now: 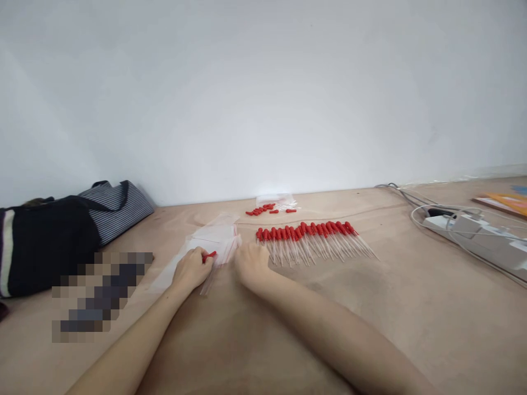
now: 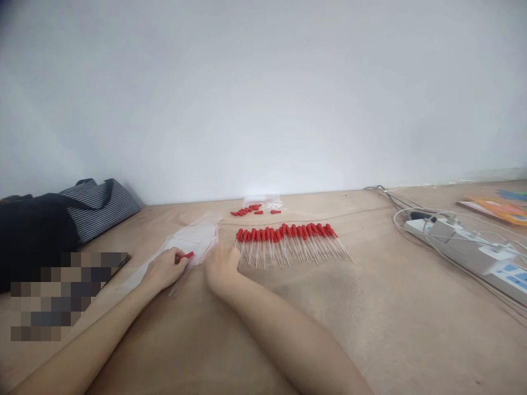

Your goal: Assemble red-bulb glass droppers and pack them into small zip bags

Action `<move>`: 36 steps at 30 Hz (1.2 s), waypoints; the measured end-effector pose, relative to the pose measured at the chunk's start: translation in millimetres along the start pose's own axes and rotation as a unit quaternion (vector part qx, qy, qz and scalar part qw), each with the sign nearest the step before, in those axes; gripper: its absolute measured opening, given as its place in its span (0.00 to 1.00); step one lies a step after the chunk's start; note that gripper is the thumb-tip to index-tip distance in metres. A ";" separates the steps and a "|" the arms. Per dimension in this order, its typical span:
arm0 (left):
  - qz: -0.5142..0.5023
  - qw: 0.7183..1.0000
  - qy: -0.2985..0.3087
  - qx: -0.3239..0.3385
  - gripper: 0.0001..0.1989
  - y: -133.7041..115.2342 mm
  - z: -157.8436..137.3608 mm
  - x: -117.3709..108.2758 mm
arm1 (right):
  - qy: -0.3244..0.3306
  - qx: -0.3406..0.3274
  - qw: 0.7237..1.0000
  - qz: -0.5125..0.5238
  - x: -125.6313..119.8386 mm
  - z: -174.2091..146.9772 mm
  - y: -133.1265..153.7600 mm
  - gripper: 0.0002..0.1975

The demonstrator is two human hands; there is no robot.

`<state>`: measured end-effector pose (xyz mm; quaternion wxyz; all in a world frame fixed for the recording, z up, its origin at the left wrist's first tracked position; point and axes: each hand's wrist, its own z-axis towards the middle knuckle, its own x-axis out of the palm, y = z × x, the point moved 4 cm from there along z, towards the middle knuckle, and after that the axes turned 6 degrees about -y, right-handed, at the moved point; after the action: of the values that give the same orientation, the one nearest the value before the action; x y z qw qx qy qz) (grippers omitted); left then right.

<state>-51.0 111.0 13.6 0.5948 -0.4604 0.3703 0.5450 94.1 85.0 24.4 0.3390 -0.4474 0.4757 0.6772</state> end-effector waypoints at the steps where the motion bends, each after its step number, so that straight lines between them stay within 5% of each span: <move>1: 0.000 1.000 -0.002 0.003 0.08 -0.4 -0.5 -1.6 | -0.021 0.009 1.000 -0.009 -5.5 -5.8 -7.0 0.14; 4: -0.017 0.999 -0.024 0.027 0.08 -8.5 -6.1 -8.4 | -0.108 0.009 0.993 -0.041 -22.4 -32.3 -37.9 0.13; 7: -0.158 0.981 -0.067 0.094 0.08 -33.1 -21.7 -12.7 | -0.137 -0.048 0.989 0.024 -27.4 -64.3 -76.8 0.09; 12: -0.383 0.909 0.012 0.163 0.13 -81.9 -54.9 4.4 | -0.254 -0.070 0.953 0.148 -32.1 -100.3 -121.8 0.11; 17: -0.400 0.894 0.027 0.200 0.11 -98.1 -65.8 10.7 | -0.221 -0.115 0.956 0.155 -22.8 -105.6 -108.8 0.10; 36: -0.381 0.891 0.000 0.247 0.09 -99.8 -68.2 5.1 | -0.193 -0.099 0.965 0.148 -14.0 -99.1 -104.6 0.09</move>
<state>52.6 49.5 2.6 0.8513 -0.4040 0.2896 0.1678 219.9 23.9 -12.9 0.2742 -0.2640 0.3931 0.8370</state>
